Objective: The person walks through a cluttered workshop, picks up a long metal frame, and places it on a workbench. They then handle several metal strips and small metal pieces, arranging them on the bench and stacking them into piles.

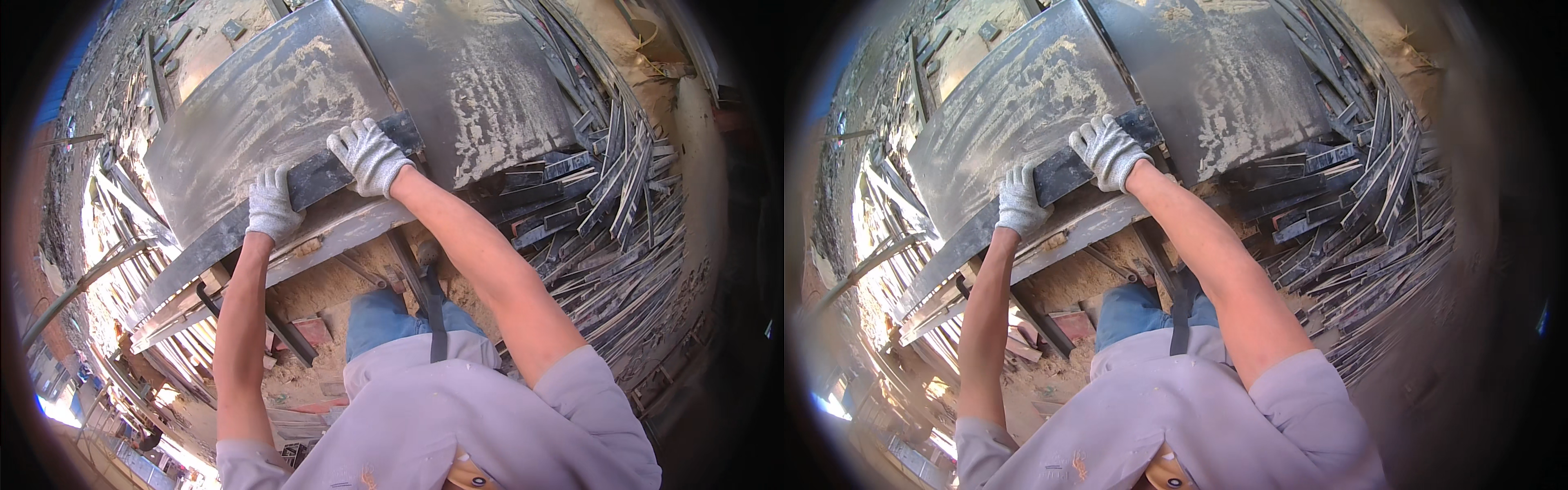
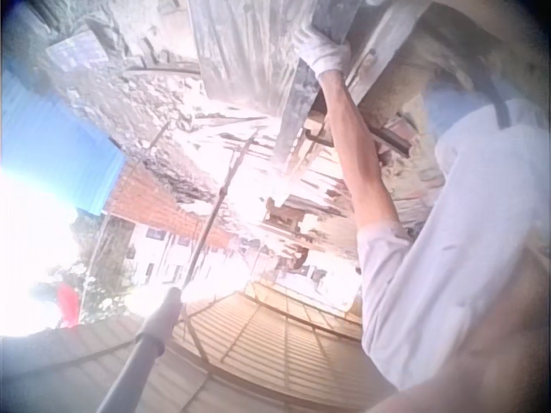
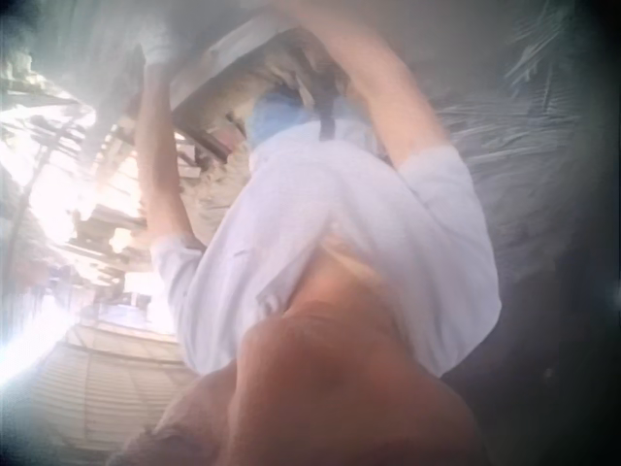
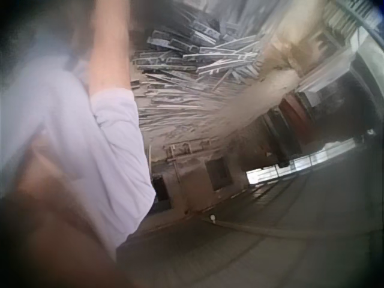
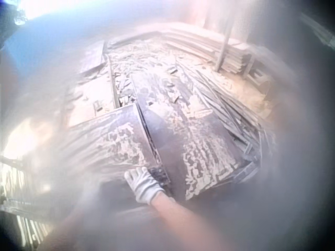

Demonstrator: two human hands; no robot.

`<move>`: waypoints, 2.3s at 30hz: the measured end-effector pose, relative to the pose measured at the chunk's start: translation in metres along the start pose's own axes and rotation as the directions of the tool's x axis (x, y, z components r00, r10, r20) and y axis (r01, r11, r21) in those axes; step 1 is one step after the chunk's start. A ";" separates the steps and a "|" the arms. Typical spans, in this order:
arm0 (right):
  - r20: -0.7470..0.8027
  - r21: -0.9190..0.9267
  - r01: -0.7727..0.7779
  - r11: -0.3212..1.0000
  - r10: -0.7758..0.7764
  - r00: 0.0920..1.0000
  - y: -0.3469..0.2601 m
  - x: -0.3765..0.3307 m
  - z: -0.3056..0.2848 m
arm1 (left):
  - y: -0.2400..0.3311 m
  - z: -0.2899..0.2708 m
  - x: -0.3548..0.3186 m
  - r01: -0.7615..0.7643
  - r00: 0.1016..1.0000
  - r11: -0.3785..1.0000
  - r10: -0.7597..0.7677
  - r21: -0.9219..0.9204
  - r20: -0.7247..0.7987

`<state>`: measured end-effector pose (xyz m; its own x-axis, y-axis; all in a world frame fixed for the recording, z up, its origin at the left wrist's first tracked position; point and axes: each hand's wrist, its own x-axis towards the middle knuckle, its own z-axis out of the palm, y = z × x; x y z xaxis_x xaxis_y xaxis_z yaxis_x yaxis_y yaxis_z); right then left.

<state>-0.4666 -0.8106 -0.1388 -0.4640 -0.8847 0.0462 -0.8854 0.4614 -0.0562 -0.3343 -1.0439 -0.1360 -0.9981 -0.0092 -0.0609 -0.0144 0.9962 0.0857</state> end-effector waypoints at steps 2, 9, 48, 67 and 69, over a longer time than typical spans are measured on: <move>-0.022 -0.030 -0.009 0.999 0.009 1.000 0.000 0.001 0.000 | 0.002 -0.004 0.001 0.001 1.000 1.000 -0.001 0.013 -0.015; 0.054 -0.050 0.015 0.999 -0.012 0.998 -0.003 0.003 -0.014 | 0.003 -0.003 -0.006 0.016 0.999 1.000 -0.017 -0.016 -0.027; -0.050 -0.140 0.055 0.989 -0.063 0.997 0.001 -0.003 -0.007 | 0.007 0.000 -0.008 0.055 0.998 0.997 -0.054 0.054 -0.014; -0.112 -0.149 0.068 0.986 -0.085 0.990 -0.001 -0.001 -0.002 | 0.003 0.010 -0.010 0.036 0.991 0.994 -0.022 0.103 -0.132; -0.055 -0.161 0.060 0.985 -0.070 0.996 -0.003 -0.003 -0.003 | 0.004 0.012 -0.014 0.040 0.990 0.993 -0.024 0.109 -0.138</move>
<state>-0.4626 -0.8097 -0.1361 -0.4019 -0.9097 0.1045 -0.9048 0.4121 0.1076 -0.3200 -1.0392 -0.1468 -0.9962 -0.0452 0.0744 -0.0472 0.9986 -0.0256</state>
